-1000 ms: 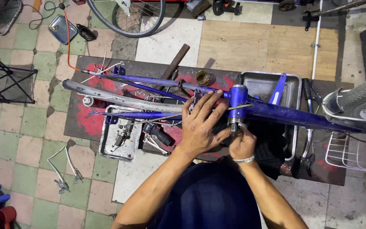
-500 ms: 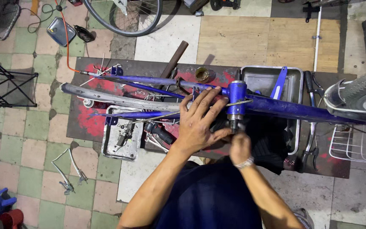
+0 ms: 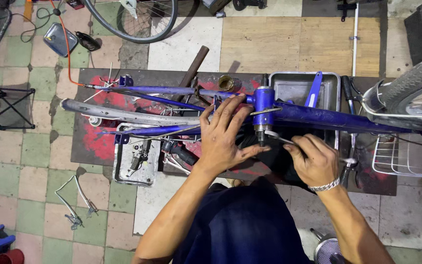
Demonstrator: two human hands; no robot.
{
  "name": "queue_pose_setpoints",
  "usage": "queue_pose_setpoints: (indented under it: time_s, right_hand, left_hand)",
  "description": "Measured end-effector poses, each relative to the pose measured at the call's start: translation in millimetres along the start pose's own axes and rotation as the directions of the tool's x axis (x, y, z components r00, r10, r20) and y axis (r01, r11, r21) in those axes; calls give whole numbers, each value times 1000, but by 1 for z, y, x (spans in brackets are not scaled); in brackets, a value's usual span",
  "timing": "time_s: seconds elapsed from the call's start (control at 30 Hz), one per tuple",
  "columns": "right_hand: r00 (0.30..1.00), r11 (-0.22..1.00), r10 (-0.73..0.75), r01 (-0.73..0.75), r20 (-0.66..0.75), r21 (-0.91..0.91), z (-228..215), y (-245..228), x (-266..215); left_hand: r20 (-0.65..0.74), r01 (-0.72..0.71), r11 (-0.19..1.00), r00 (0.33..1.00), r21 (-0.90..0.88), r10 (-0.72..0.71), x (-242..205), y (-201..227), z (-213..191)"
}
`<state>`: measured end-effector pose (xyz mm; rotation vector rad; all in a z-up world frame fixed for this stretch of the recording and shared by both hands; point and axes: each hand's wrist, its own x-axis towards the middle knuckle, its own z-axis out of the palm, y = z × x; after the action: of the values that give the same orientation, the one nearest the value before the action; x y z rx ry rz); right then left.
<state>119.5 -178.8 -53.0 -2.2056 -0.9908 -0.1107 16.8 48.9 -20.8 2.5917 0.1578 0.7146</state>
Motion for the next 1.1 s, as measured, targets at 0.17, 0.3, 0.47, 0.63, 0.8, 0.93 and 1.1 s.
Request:
queue_pose_setpoints:
  time_s: [0.17,0.3,0.47,0.63,0.8,0.93,1.1]
  right_hand:
    - [999,1000,-26,26,33,8,17,8,5]
    - [1000,976,16,-18,12,217,44,13,-4]
    - [998,994,24,-29,53,108,35,17,-2]
    - [994,999,32,-30,105,-18,8,8,4]
    - [999,1000,6,-6,53,8,13,8,4]
    - [998,991,58,-62,33,121,41,18,-8]
    - [980,924,22,55,-196,379,105,17,-15]
  left_hand:
    - [-68,17,999,998,45,-14,-1,-2,11]
    - [-50,0,999,999,40,2,-2,-6,11]
    - [-67,11,999,998,30,-9,-4,-4,13]
    - [-65,14,999,998,44,-11,-4,-5,13]
    - [-74,26,999,997,36,-23,-2,-4,18]
    - [-78,2,1000,997,27,0,-3,-4,14]
    - [-66,-19,999,998,43,22,-1,-8,12]
